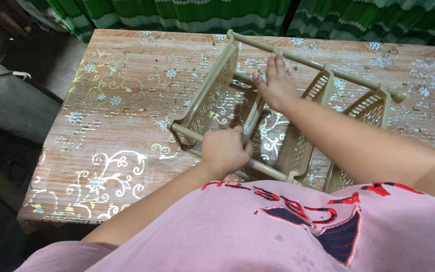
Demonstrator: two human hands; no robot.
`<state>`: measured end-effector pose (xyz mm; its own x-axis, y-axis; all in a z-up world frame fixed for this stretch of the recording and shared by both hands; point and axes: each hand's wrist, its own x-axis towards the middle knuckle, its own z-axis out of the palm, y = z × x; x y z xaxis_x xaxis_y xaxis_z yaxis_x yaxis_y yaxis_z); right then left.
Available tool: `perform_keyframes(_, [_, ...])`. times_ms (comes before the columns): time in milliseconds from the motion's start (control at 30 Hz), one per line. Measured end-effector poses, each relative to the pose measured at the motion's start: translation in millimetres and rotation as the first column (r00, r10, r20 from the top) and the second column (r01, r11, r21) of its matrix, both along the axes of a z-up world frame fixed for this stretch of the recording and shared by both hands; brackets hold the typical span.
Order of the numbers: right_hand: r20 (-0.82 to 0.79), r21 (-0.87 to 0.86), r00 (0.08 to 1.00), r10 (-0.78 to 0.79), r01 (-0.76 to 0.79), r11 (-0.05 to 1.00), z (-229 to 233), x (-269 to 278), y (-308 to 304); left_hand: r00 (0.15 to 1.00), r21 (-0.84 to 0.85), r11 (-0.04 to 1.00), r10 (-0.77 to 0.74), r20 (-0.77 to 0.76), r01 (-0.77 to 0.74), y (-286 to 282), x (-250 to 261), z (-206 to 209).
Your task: The person assembles a beige plastic three-tier storage rack by inserting vertical poles into the shelf frames and securing them. They then wipe the assembled rack with a light blue cloth, turning it to clean different sides.
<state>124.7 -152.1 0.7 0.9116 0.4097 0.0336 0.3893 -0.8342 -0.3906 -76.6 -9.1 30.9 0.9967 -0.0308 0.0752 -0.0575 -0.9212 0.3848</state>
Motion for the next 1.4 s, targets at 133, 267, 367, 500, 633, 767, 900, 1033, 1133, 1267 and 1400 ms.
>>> perform_keyframes(133, [-0.007,0.046,0.992,0.128,-0.127,0.991,-6.6,-73.4,7.5,1.000,-0.008,1.000,0.008,-0.013,-0.008,-1.4,0.1,-2.8])
perform_keyframes(267, [-0.144,0.131,0.955,0.259,-0.241,0.962,-9.6,-134.6,-1.1,0.997,-0.047,0.997,-0.051,0.050,0.054,1.3,-0.4,-5.2])
perform_keyframes(367, [-0.201,0.120,0.956,0.213,-0.192,0.974,-12.8,-122.2,0.5,0.999,0.018,0.999,-0.035,-0.009,0.035,1.6,1.4,-6.8])
perform_keyframes(500, [-0.030,0.044,0.993,0.111,-0.110,0.993,-14.9,-54.2,7.7,1.000,0.008,1.000,-0.008,-0.007,0.008,1.2,2.9,-4.2])
perform_keyframes(633, [0.064,0.034,0.996,0.058,-0.060,0.998,-17.4,-2.1,-2.6,0.998,0.011,1.000,0.002,-0.066,-0.001,0.4,-0.3,-0.6])
perform_keyframes(767, [0.177,0.110,0.980,0.089,-0.110,0.988,-4.3,20.9,-8.0,0.998,0.010,1.000,-0.016,-0.056,0.017,1.5,1.6,7.4])
perform_keyframes(900, [-0.319,0.367,0.916,-0.244,0.357,0.859,43.2,47.6,-19.2,0.993,-0.046,0.998,0.029,-0.110,-0.035,10.4,12.1,12.7])
perform_keyframes(1033, [-0.045,0.658,0.995,-0.088,0.096,0.747,77.8,47.5,-12.2,0.938,0.065,0.975,0.187,0.291,-0.214,49.3,23.3,12.7])
perform_keyframes(1133, [0.017,0.809,0.987,0.158,-0.107,0.577,71.2,14.9,37.3,0.793,0.191,0.877,0.280,0.541,-0.440,80.9,29.2,7.7])
perform_keyframes(1267, [-0.103,0.727,0.871,0.481,-0.264,0.634,29.3,-64.3,98.7,0.878,0.017,0.885,0.464,-0.116,-0.465,91.6,25.1,-10.0])
perform_keyframes(1400, [0.116,0.239,0.756,0.644,-0.650,0.721,10.2,-84.3,121.5,0.884,-0.014,0.884,0.466,-0.045,-0.467,92.0,23.9,-19.7])
